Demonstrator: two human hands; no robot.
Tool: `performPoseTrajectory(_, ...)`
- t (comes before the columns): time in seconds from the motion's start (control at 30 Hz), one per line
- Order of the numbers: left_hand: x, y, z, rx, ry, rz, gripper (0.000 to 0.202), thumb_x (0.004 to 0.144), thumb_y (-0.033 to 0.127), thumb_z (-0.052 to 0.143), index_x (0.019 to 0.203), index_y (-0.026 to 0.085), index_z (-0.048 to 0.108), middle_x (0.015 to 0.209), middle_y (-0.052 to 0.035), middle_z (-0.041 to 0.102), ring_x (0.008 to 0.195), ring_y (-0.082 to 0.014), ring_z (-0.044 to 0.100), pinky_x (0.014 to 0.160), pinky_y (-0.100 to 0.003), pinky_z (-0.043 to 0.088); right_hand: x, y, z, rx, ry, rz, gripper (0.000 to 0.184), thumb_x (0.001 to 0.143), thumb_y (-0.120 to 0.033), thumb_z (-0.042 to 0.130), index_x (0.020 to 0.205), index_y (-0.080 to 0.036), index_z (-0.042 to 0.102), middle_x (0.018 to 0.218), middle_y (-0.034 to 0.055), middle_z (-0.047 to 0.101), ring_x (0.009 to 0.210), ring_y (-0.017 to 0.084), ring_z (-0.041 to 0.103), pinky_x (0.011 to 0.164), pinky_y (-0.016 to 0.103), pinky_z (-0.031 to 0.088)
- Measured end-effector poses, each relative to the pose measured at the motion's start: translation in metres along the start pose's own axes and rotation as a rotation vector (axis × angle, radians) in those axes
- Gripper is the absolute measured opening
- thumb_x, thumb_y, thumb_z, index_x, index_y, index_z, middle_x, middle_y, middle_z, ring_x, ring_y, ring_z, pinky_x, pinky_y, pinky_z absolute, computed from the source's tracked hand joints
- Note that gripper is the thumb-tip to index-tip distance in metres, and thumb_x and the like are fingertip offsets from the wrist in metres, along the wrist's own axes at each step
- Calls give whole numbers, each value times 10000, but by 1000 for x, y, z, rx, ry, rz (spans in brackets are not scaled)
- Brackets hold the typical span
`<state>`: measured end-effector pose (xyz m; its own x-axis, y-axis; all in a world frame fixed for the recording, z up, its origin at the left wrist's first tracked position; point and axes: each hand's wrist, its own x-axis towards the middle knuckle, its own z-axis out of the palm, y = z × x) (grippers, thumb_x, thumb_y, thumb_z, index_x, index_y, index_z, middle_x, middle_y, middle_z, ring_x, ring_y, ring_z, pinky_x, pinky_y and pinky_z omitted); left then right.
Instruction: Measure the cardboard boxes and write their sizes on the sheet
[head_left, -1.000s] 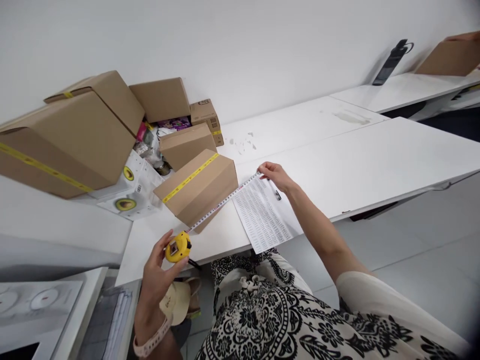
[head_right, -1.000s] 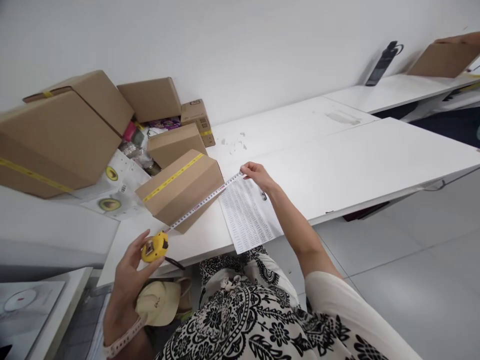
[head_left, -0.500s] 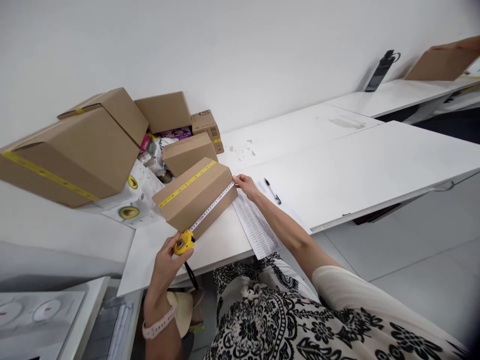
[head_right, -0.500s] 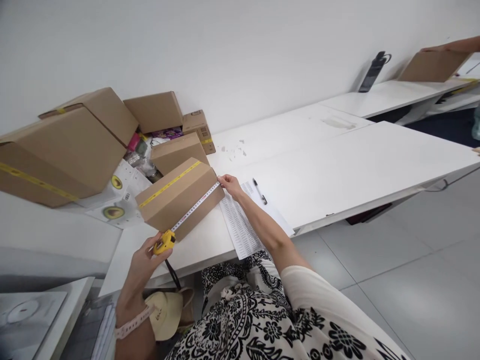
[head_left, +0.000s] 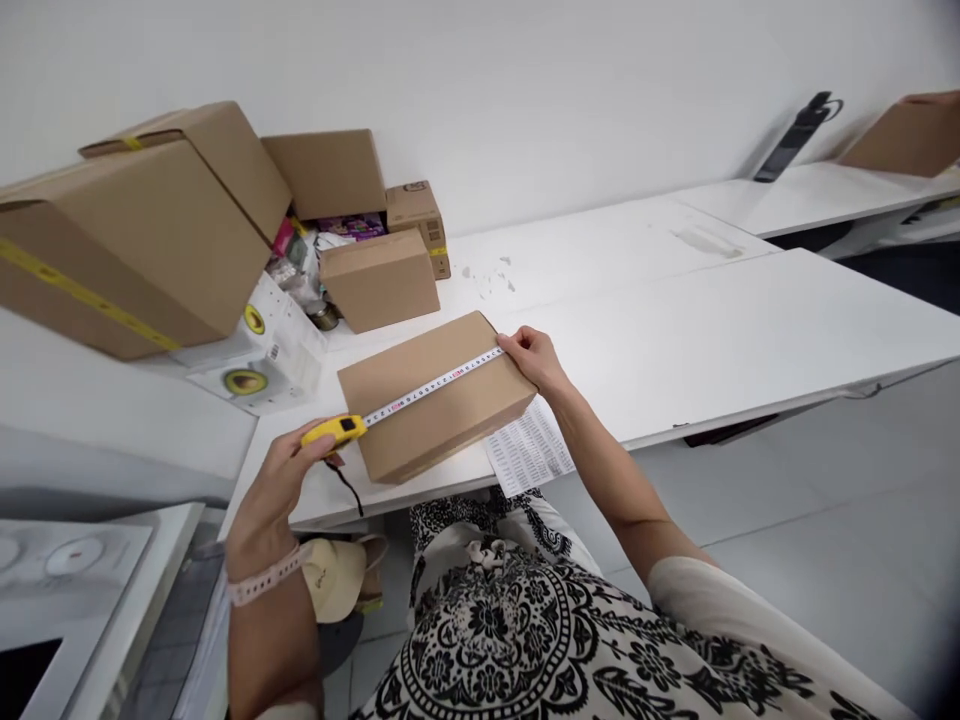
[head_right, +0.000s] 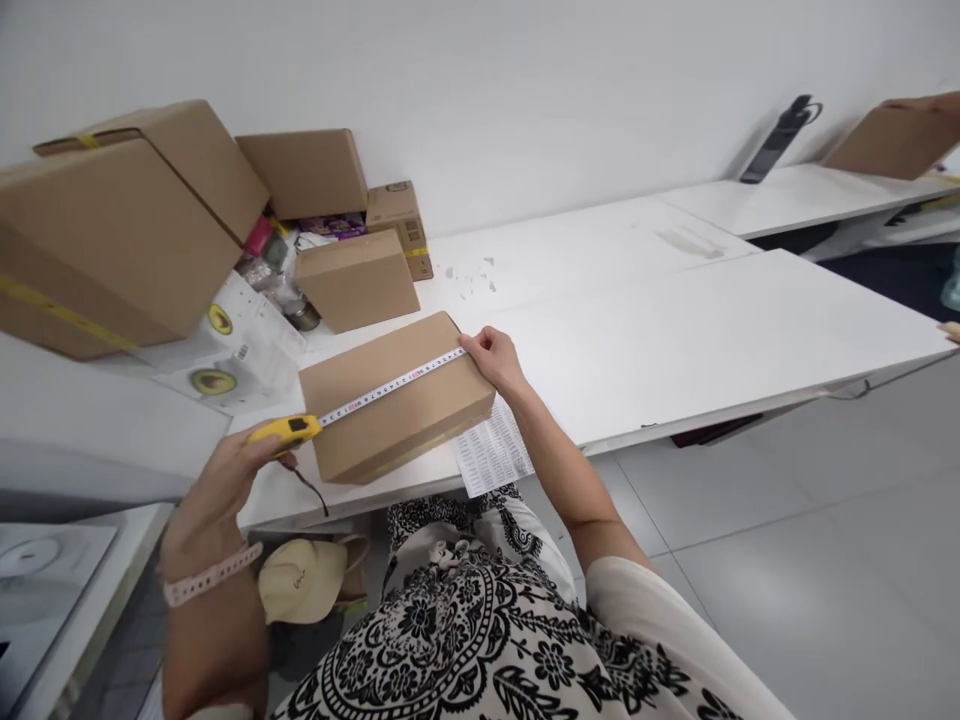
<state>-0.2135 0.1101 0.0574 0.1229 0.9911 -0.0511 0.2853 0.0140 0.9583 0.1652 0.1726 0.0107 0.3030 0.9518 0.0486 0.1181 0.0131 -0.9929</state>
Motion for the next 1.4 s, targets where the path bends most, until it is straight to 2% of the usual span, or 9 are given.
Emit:
performPoseTrajectory(0.1, 17, -1, 2, -96, 18, -30, 386, 683, 475, 780, 910, 164, 802, 981, -116, 744, 836, -243, 630, 561, -283, 544, 11, 8, 5, 106, -28, 74, 365, 650, -447, 776, 652, -220, 491, 627, -42, 478, 602, 115, 418, 547, 267, 325)
performPoseTrajectory(0.23, 31, -2, -4, -162, -9, -5, 417, 710, 479, 767, 978, 160, 791, 1010, -117, 726, 835, -226, 617, 537, -264, 534, 15, 12, 6, 211, -76, 102, 362, 603, -443, 808, 684, -212, 542, 649, -45, 493, 605, 106, 407, 549, 262, 312)
performPoseTrajectory(0.4, 39, -3, -8, -158, 41, -2, 383, 688, 479, 771, 893, 156, 767, 938, -85, 704, 787, -202, 602, 512, -245, 502, 13, 17, 5, 303, -110, 147, 425, 556, -494, 860, 689, -210, 574, 674, -38, 535, 620, 111, 448, 561, 264, 333)
performPoseTrajectory(0.6, 24, -7, -11, -127, 74, -3, 359, 721, 480, 749, 883, 160, 739, 899, -69, 687, 778, -196, 601, 506, -241, 499, 15, 20, 5, 305, -86, 138, 438, 522, -489, 890, 682, -211, 592, 629, -44, 532, 585, 107, 443, 557, 266, 346)
performPoseTrajectory(0.9, -7, -29, -37, -135, 151, -30, 362, 755, 479, 714, 943, 171, 736, 976, -84, 716, 873, -233, 647, 544, -256, 510, 14, 24, 6, 257, -31, 128, 426, 535, -474, 885, 695, -213, 590, 643, -39, 552, 565, 103, 447, 525, 263, 348)
performPoseTrajectory(1.0, -4, -27, -39, -107, 134, -34, 364, 772, 479, 707, 946, 160, 732, 971, -92, 724, 855, -228, 657, 553, -255, 508, 12, 22, 7, 237, -19, 132, 424, 541, -483, 876, 697, -217, 585, 640, -36, 544, 555, 106, 447, 517, 269, 357)
performPoseTrajectory(1.23, 19, -18, -44, -49, 80, -37, 373, 747, 489, 728, 900, 149, 733, 948, -98, 736, 853, -228, 657, 537, -245, 506, 8, 18, 8, 225, -17, 119, 442, 536, -504, 875, 697, -218, 579, 650, -28, 564, 570, 116, 473, 528, 276, 394)
performPoseTrajectory(1.4, 21, -18, -46, -40, 74, -33, 366, 733, 486, 741, 882, 151, 745, 892, -84, 734, 788, -211, 645, 515, -246, 503, 8, 16, 7, 256, -6, 144, 429, 521, -463, 893, 687, -205, 592, 645, -35, 562, 572, 105, 471, 528, 260, 379)
